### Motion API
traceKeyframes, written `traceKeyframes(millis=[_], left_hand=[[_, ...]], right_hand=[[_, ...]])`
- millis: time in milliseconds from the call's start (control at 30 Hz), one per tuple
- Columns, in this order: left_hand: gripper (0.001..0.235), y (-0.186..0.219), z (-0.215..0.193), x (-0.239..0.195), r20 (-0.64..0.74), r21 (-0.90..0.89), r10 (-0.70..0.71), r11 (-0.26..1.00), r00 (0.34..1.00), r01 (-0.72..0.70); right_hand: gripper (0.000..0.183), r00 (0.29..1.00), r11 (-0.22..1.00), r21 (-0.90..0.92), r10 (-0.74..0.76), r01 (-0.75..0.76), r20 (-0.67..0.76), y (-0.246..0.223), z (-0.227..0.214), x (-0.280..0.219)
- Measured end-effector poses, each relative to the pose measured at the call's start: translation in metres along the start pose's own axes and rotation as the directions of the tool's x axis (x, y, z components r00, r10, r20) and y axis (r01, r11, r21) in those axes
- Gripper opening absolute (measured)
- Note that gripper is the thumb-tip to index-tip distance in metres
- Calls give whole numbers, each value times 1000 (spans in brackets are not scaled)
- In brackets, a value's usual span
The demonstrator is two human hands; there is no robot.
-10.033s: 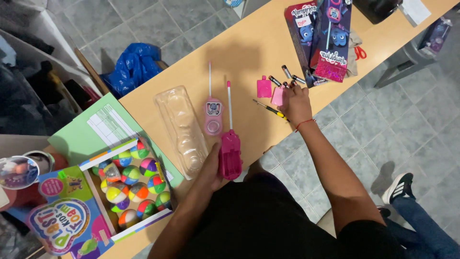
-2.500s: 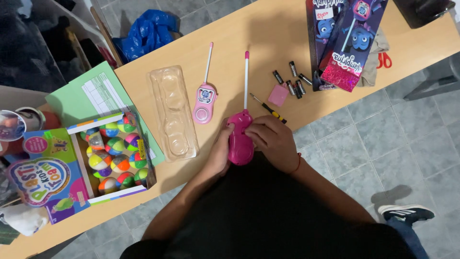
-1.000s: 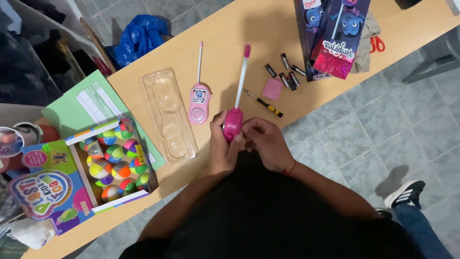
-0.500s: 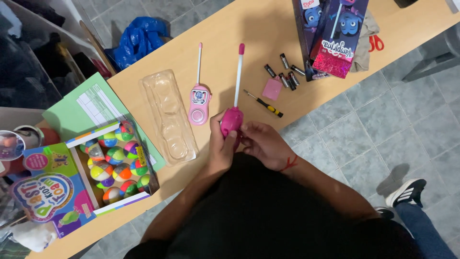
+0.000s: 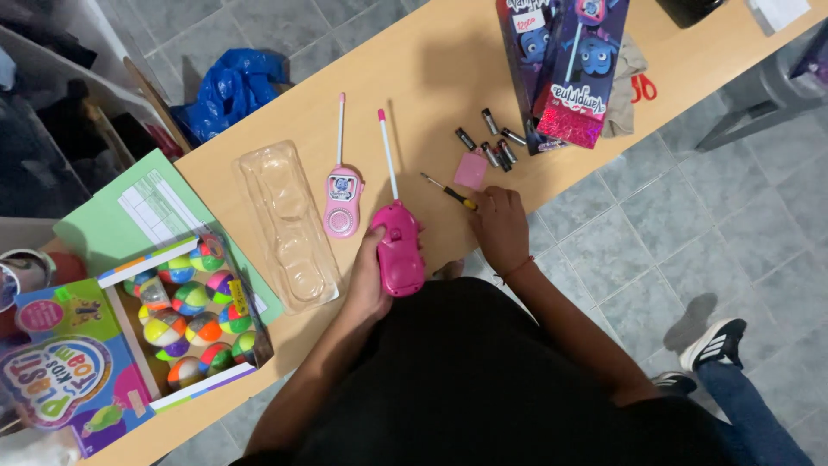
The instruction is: Inserting batteries into a toy walkie-talkie and securing the battery cover with a screwdriver
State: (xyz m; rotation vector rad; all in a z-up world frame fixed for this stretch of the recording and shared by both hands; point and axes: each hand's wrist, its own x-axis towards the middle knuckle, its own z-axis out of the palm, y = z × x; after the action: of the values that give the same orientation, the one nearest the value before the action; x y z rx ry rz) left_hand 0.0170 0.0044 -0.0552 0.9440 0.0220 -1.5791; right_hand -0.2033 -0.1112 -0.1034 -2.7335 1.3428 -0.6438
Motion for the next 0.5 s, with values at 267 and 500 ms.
traceKeyframes(millis=[267, 500], left_hand=[[59, 17, 14, -13, -138, 168, 135, 980, 981, -111], [53, 31, 33, -19, -190, 170, 156, 978, 969, -124]], right_hand=[[15, 992, 976, 184, 122, -114, -33, 6, 26, -12], [15, 867, 213, 927, 463, -310, 184, -15, -43, 2]])
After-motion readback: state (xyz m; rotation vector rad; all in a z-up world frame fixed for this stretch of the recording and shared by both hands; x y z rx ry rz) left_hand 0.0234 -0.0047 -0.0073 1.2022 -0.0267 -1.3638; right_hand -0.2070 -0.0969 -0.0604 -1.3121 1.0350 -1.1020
